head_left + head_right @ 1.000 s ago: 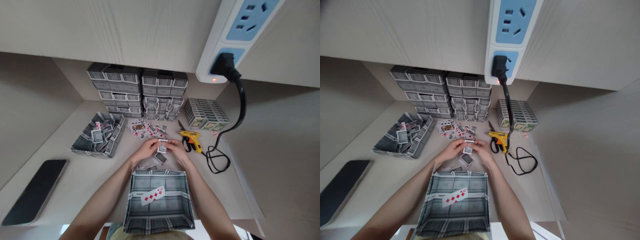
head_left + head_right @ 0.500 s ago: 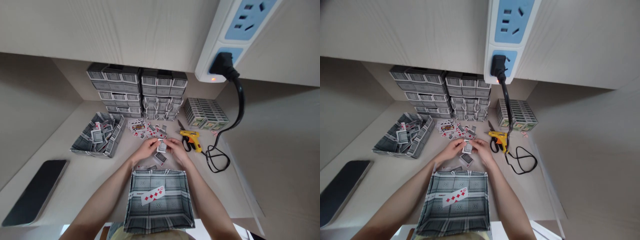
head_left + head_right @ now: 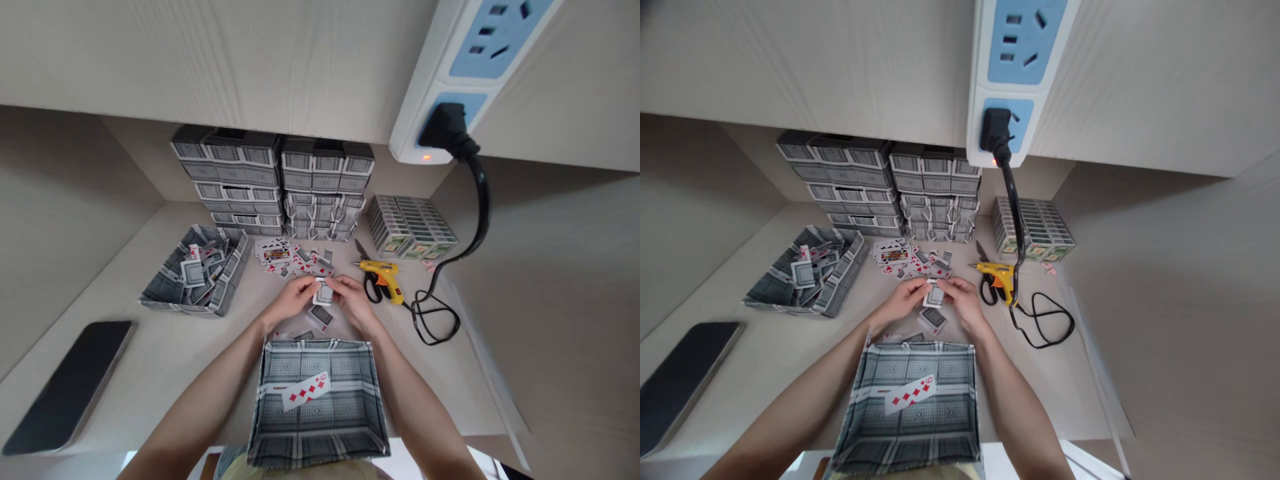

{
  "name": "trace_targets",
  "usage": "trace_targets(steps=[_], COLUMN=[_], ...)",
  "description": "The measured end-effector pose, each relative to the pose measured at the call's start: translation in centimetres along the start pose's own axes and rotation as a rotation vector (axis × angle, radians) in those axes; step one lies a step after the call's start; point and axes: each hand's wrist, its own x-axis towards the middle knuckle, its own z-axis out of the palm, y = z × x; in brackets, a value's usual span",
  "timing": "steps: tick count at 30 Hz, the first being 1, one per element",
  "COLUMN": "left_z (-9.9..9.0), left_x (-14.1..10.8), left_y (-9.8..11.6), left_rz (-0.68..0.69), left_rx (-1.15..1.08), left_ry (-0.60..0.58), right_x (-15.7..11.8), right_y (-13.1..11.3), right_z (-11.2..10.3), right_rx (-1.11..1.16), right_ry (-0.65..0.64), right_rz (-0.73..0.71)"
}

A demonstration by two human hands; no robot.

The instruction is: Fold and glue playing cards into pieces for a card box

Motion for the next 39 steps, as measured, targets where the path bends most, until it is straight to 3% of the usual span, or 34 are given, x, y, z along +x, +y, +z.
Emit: trace_targets(steps=[11,20,28,34,39], left_z=[0.01,0.01,0.00,0.02,0.06], left_x=[-0.06,0.02,0.03,-0.05,-0.11], left_y=[0.06,0.00,0.20,0.31,0.39], left_rz=[0.022,0.030,0.027,0.007,0.012], left_rx=[0.021,0.003,0.009,-0.027,-0.102], left_ry=[0.002,0.062,0.066,0.084,0.033], right_x=[0.13,-0.20,0.09,-0.24,-0.32], right_y=[0.50,0.13,0.42,-0.01,-0.03], right_z=[0.06,0.19,-0.03,0.39,0.34], right_rx=[-0.090,-0.181,-0.344,-0.336,-0.307], right_ry=[0.070,-0.066,-0.033,-0.160,-0.166], right_rz=[-0.064,-0.056,-0.187,-0.045,-0.003])
